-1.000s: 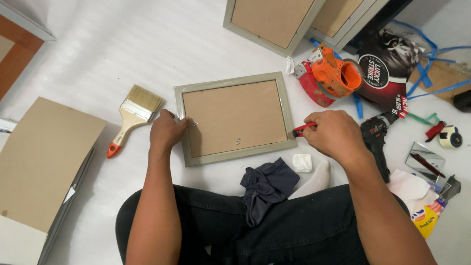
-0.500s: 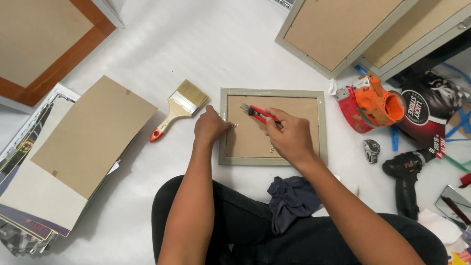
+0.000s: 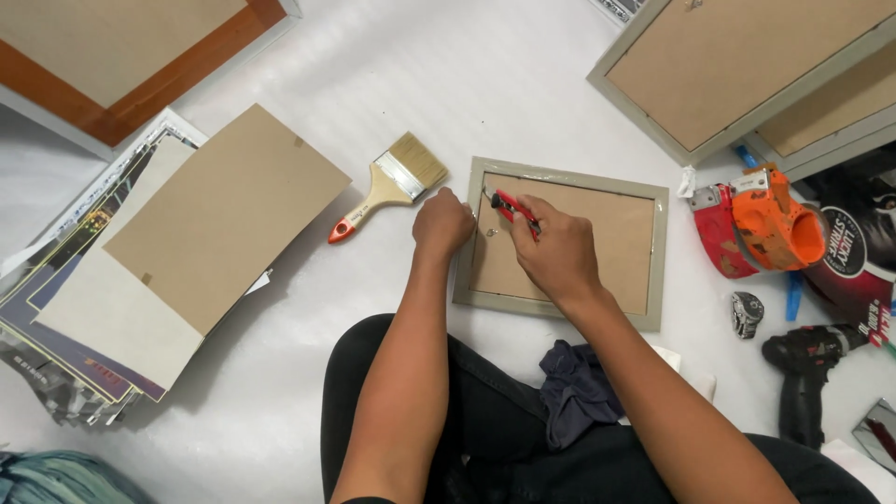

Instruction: Assembling a picture frame by cleaning the glass, applying adhesive, and fitting the artwork and backing

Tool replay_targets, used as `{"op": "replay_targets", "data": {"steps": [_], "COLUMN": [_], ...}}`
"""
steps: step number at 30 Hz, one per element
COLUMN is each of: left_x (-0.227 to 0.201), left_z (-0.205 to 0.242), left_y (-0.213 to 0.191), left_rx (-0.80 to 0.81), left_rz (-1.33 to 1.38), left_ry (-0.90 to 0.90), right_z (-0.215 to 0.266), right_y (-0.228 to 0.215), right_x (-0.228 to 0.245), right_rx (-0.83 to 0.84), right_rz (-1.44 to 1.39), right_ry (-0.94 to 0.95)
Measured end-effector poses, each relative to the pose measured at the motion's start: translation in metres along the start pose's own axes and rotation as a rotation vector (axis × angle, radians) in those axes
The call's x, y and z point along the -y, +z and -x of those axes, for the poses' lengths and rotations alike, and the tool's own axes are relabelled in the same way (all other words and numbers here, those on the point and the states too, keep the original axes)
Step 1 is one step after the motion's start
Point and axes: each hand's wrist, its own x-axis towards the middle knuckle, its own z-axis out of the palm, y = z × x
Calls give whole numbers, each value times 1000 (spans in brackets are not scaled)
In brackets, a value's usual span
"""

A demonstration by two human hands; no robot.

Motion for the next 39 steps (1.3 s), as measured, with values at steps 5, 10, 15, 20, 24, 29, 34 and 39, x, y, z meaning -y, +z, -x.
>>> {"op": "replay_targets", "data": {"steps": [5, 10, 15, 20, 24, 29, 34, 39], "left_x": [-6, -18, -16, -11, -10, -9, -22, -29], "left_z": [8, 23, 21, 15, 14, 17, 19, 26], "left_y": [-6, -20, -19, -11, -7, -10, -18, -20], "left_rx": [44, 80, 91, 79, 63, 67, 32, 108], "left_rz": [3, 10, 11, 0, -15, -12, -4, -81], "left_ry": [3, 17, 21, 29, 37, 58, 3, -34], "right_z": [33, 55, 72, 82, 87, 79, 47, 37], "right_y": [-17, -26, -35, -47, -50, -72, -118, -122], "right_x": [19, 30, 33, 40, 33, -4, -50, -63], "right_rx": [77, 62, 66, 163, 200, 269, 414, 612], "right_rz": [26, 16, 22, -46, -97, -334, -774, -509], "right_ry": [-47, -38, -40, 46, 103, 443, 746, 790]}}
